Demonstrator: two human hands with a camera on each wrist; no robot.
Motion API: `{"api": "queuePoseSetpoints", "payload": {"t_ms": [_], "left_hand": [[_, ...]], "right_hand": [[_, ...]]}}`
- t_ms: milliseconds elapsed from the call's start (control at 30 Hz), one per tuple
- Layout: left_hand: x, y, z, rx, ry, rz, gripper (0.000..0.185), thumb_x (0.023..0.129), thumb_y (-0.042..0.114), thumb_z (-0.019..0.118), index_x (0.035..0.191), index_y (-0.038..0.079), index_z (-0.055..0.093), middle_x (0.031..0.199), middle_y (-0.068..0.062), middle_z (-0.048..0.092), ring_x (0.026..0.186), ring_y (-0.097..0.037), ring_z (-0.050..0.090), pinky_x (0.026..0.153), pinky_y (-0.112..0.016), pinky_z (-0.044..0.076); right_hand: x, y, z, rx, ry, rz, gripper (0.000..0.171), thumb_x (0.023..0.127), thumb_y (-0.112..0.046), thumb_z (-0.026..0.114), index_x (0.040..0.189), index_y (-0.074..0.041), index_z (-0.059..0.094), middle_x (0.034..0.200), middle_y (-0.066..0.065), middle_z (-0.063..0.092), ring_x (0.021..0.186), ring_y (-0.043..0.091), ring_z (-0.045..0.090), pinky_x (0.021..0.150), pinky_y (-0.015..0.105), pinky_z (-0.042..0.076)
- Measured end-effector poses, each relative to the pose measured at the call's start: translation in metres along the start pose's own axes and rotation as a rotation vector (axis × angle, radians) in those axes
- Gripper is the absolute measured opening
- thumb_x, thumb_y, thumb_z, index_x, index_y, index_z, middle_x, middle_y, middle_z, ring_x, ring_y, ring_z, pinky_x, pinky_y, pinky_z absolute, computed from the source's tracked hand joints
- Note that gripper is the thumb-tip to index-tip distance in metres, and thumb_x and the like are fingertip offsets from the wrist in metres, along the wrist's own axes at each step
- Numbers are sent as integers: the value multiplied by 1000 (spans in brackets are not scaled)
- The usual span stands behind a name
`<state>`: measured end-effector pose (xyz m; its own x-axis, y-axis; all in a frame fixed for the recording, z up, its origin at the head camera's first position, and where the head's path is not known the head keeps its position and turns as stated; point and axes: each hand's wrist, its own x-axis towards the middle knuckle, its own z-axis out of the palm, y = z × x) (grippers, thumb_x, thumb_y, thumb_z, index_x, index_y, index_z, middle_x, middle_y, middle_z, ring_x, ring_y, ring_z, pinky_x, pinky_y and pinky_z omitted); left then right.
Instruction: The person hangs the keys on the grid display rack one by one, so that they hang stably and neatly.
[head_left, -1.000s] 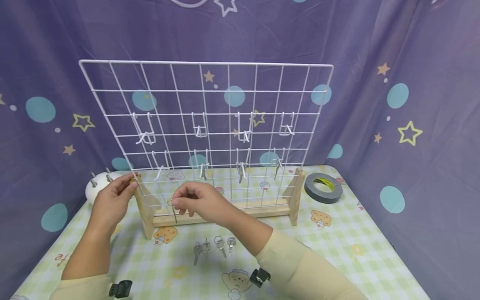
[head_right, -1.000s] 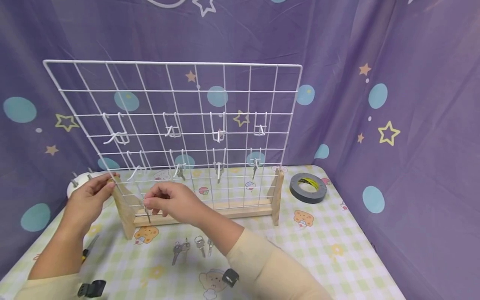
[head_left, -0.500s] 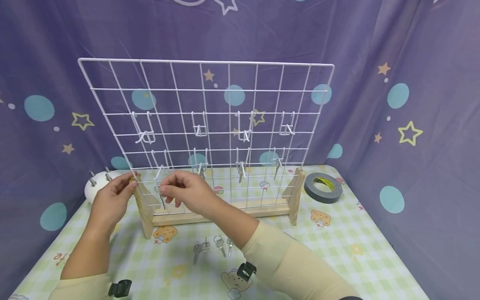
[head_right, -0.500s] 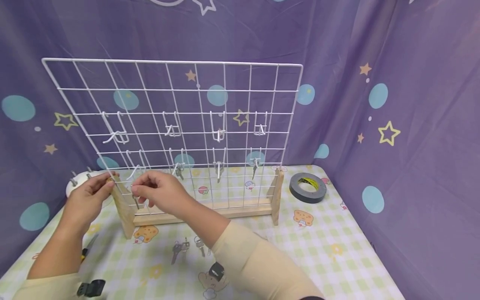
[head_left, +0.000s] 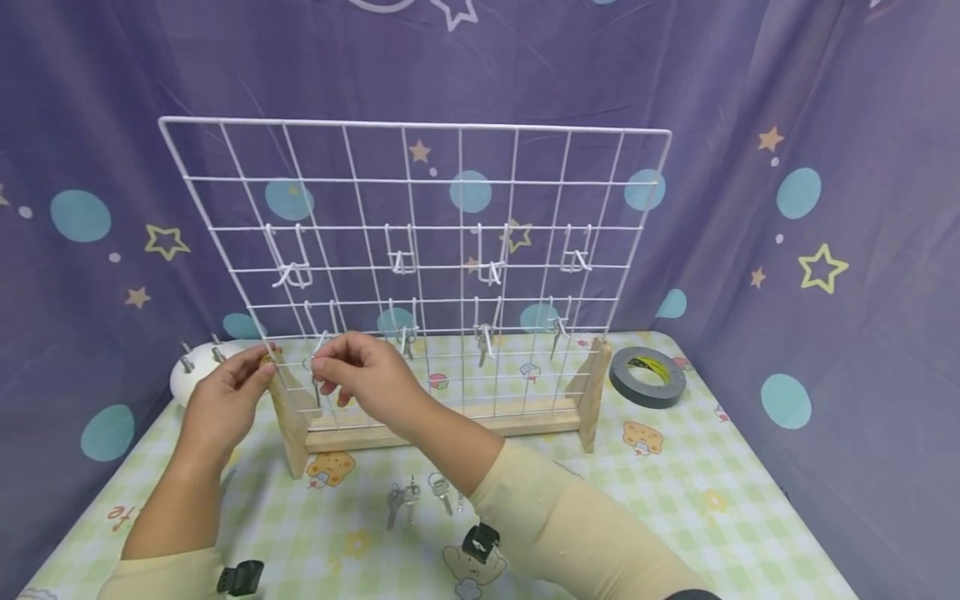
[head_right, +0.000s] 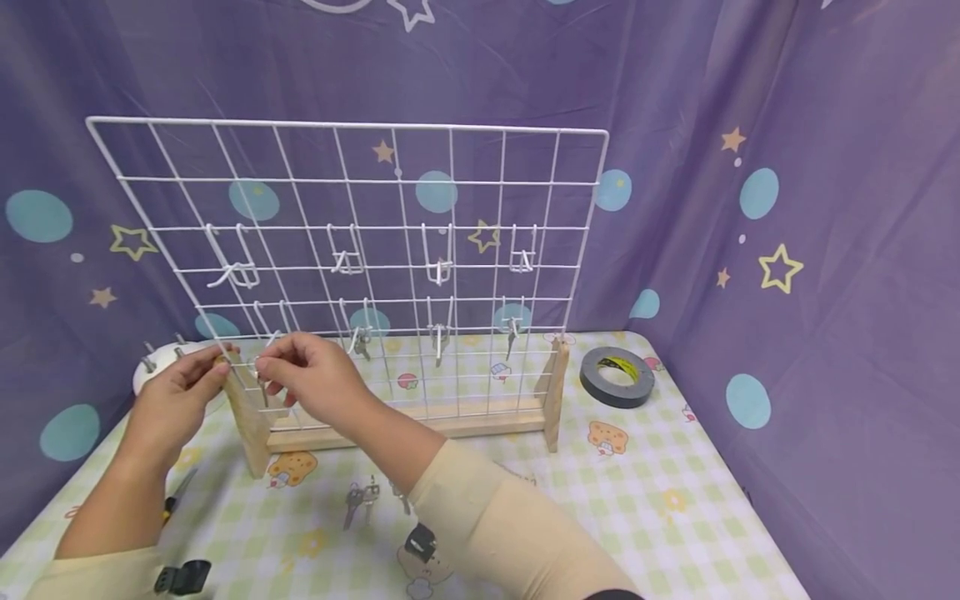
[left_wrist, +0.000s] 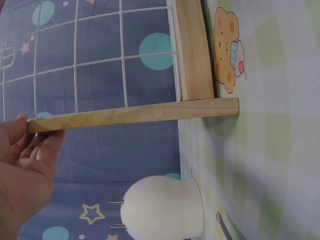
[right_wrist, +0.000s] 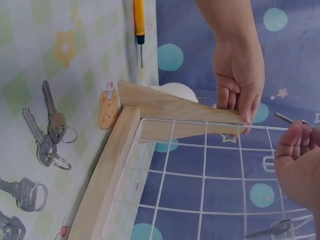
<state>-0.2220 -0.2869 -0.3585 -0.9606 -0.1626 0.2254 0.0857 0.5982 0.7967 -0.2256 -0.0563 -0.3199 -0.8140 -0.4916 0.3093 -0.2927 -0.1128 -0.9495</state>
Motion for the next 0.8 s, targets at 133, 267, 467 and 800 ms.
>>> {"api": "queuePoseSetpoints", "payload": {"t_ms": [133, 267, 467, 800], "left_hand": [[0, 0, 0, -1, -5, -6, 58, 102, 45, 45, 149, 11, 42, 148, -15, 47, 124, -5, 50, 87, 0, 44], [0, -1, 0, 1, -8, -8, 58, 102, 46, 45, 149, 13, 42, 149, -15, 47, 127, -8, 50, 87, -1, 44], [0, -1, 0, -5, -10, -15, 58, 102, 47, 46, 149, 13, 43, 148, -15, 48, 122, -3, 51, 87, -1, 45], [0, -2, 0, -17, -2, 1, 59, 102, 46, 47, 149, 10, 43, 148, -14, 48, 122, -2, 51, 87, -1, 44]], "right_hand": [[1, 0, 1, -12, 28, 19, 9, 97, -19, 63, 99, -11, 66, 84, -3, 67, 71, 8, 62, 58, 23, 57], [4, 2, 0, -35, 46, 36, 10, 97, -19, 64, 99, -10, 67, 85, 1, 68, 71, 8, 63, 59, 27, 59], [10, 5, -2, -72, 73, 62, 11, 96, -20, 65, 99, -10, 68, 88, 7, 71, 70, 10, 64, 61, 33, 60], [18, 9, -4, -107, 104, 91, 7, 96, -20, 65, 96, -13, 67, 81, -3, 71, 68, 11, 67, 56, 35, 60]]}}
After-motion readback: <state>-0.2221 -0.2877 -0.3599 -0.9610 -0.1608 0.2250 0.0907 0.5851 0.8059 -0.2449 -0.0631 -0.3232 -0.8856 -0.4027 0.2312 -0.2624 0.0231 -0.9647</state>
